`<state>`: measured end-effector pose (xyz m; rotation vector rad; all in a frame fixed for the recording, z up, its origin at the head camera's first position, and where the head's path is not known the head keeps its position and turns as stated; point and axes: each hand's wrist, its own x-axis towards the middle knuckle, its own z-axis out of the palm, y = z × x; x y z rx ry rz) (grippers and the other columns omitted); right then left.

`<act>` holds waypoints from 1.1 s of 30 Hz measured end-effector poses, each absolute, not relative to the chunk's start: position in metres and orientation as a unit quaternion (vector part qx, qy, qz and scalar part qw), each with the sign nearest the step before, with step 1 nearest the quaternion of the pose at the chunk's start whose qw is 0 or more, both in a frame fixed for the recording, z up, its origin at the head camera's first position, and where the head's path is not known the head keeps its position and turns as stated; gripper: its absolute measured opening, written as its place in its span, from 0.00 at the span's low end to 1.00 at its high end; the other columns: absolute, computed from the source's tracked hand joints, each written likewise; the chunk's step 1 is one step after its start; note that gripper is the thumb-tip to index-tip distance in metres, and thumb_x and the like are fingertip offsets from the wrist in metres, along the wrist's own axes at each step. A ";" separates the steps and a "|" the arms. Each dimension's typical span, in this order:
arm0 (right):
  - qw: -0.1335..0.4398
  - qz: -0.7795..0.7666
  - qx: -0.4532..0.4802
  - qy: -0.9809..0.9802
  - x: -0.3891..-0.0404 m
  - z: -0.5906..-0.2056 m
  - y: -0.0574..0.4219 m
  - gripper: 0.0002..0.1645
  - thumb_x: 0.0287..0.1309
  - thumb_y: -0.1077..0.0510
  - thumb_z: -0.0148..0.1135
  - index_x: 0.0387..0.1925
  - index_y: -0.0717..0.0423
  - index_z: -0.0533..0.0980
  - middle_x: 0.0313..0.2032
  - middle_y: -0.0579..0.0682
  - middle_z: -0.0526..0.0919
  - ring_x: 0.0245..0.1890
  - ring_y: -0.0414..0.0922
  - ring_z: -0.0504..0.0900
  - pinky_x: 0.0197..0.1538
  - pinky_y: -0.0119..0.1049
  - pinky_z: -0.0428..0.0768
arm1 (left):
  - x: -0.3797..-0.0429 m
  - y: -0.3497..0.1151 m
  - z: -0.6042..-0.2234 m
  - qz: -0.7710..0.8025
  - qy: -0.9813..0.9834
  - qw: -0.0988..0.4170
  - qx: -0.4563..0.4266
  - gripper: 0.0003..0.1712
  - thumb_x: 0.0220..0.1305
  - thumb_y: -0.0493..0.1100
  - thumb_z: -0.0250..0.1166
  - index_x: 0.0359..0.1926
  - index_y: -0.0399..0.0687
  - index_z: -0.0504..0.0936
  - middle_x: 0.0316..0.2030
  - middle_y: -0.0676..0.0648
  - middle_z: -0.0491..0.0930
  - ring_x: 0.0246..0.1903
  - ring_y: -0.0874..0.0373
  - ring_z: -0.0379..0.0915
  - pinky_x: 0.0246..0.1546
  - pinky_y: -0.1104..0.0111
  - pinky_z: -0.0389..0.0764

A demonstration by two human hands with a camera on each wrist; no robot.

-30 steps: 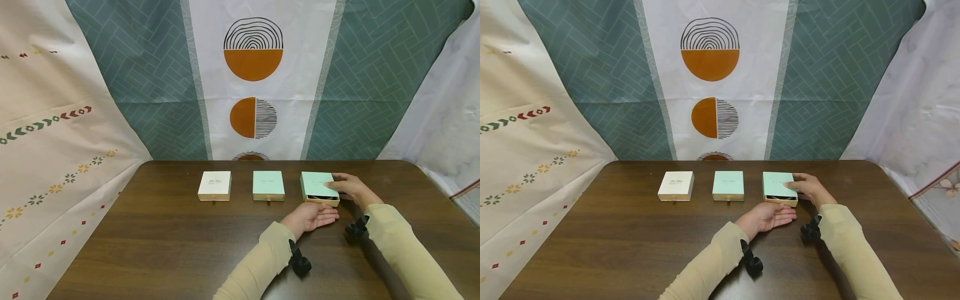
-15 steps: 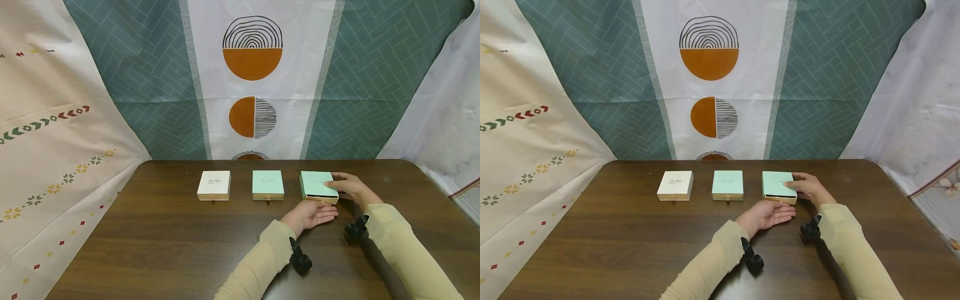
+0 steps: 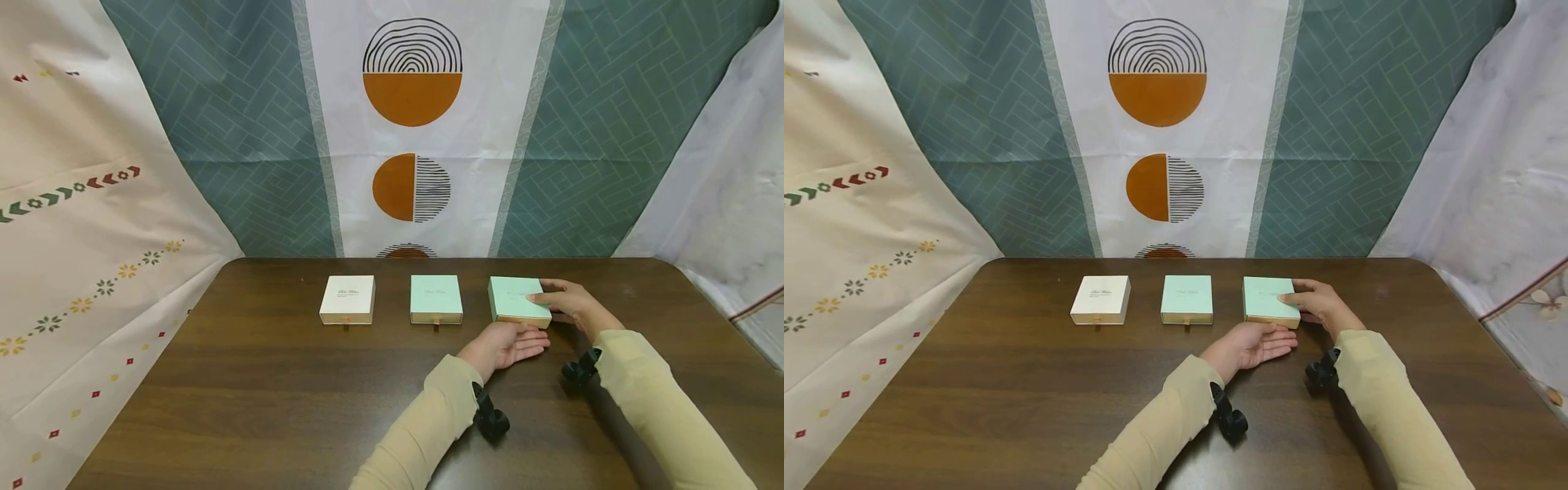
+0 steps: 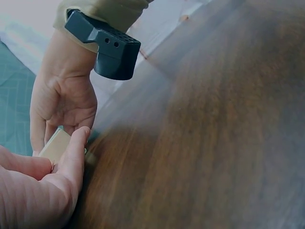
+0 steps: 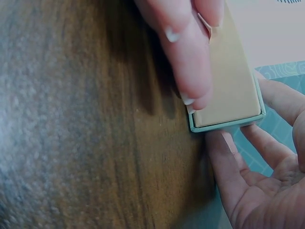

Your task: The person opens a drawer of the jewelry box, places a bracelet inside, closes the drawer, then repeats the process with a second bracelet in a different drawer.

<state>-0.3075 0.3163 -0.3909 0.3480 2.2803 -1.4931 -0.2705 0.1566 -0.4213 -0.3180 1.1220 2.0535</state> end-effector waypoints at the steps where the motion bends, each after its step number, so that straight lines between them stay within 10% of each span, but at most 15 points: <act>1: 0.195 -0.533 0.123 0.814 -0.307 -0.391 0.316 0.53 0.61 0.48 0.62 0.74 0.62 0.43 0.69 0.72 0.46 0.67 0.66 0.55 0.67 0.55 0.65 | -0.271 0.157 -0.421 0.805 0.439 0.381 -0.124 0.19 0.74 0.37 0.45 0.54 0.26 0.74 0.54 0.32 0.77 0.58 0.42 0.71 0.62 0.58 0.71; 33: 0.194 -0.538 0.117 0.812 -0.307 -0.391 0.317 0.51 0.62 0.51 0.61 0.73 0.63 0.43 0.69 0.72 0.47 0.68 0.66 0.56 0.67 0.56 0.64 | -0.271 0.159 -0.421 0.805 0.445 0.374 -0.115 0.21 0.75 0.38 0.43 0.56 0.26 0.73 0.56 0.33 0.76 0.60 0.44 0.70 0.63 0.59 0.70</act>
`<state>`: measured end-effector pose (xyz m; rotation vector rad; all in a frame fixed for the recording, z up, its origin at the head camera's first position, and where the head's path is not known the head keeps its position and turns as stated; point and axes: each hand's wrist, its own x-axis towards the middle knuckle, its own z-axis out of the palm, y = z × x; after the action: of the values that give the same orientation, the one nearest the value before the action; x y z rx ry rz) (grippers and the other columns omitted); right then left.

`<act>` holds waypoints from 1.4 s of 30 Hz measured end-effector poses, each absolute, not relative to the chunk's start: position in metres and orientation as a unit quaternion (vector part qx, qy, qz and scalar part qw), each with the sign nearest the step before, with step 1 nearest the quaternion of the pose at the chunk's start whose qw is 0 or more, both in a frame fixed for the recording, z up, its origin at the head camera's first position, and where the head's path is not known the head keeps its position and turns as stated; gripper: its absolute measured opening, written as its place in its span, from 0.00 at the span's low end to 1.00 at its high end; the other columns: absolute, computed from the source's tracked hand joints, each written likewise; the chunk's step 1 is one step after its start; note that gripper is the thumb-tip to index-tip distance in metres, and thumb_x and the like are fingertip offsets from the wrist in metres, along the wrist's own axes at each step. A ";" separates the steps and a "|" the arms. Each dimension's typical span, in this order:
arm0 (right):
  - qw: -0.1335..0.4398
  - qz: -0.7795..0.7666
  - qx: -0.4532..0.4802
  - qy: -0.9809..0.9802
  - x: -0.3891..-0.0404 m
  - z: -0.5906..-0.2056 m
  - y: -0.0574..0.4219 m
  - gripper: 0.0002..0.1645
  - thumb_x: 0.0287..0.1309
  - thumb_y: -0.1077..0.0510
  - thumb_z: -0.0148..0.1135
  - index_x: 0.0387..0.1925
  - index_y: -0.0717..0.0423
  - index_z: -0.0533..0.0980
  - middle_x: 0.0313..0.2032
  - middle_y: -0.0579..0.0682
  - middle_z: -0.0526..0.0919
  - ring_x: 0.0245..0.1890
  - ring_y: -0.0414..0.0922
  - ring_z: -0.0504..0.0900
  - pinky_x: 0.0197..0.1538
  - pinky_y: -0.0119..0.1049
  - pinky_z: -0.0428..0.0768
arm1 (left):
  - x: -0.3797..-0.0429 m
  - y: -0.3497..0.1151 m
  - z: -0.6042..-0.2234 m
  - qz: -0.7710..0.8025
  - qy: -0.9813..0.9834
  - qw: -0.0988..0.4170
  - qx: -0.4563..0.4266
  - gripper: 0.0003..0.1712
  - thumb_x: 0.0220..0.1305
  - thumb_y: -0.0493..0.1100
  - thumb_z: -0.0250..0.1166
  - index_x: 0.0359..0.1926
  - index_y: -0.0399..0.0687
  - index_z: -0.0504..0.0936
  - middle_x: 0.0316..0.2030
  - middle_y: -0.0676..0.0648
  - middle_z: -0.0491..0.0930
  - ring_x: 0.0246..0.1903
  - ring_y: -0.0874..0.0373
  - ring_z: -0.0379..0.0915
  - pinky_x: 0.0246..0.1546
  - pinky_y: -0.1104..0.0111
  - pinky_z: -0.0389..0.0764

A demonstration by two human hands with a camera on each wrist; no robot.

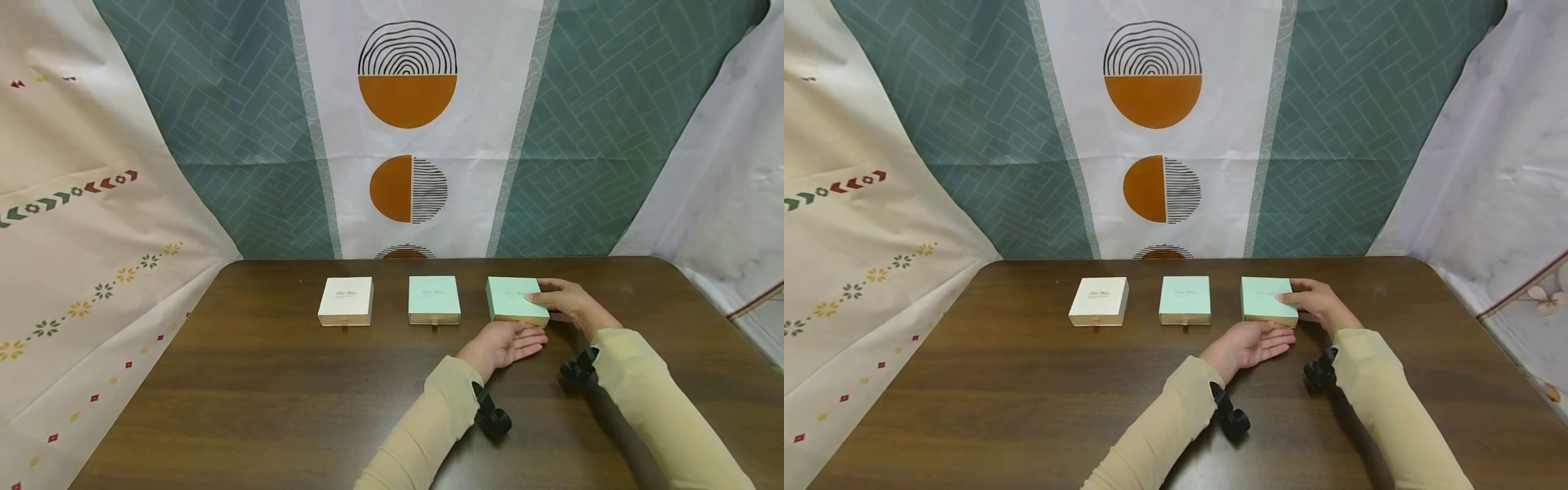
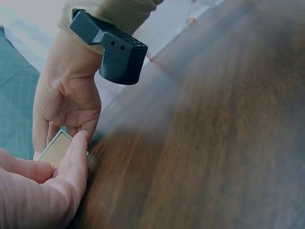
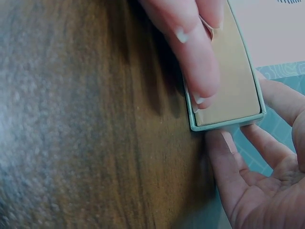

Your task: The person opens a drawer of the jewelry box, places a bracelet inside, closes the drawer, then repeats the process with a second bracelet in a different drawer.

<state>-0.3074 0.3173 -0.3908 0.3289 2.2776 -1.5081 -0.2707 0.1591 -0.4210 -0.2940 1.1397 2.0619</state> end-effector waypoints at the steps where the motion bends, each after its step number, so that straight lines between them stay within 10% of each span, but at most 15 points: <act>1: 0.194 -0.539 0.118 0.811 -0.307 -0.391 0.318 0.51 0.62 0.51 0.61 0.73 0.63 0.43 0.69 0.72 0.46 0.68 0.67 0.55 0.67 0.56 0.64 | -0.271 0.159 -0.421 0.805 0.446 0.374 -0.115 0.20 0.75 0.38 0.43 0.56 0.26 0.73 0.56 0.33 0.76 0.60 0.44 0.70 0.63 0.59 0.70; 42: 0.152 -0.504 0.107 0.843 -0.307 -0.397 0.324 0.49 0.65 0.41 0.53 0.71 0.71 0.47 0.67 0.75 0.53 0.66 0.68 0.59 0.65 0.55 0.68 | -0.271 0.159 -0.407 0.735 0.566 0.361 -0.099 0.21 0.69 0.44 0.55 0.52 0.28 0.76 0.46 0.35 0.81 0.51 0.42 0.77 0.56 0.56 0.77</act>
<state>-0.3073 0.3244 -0.3973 0.3061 2.4200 -1.4478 -0.2711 0.1588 -0.4070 -0.2549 1.4571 1.8929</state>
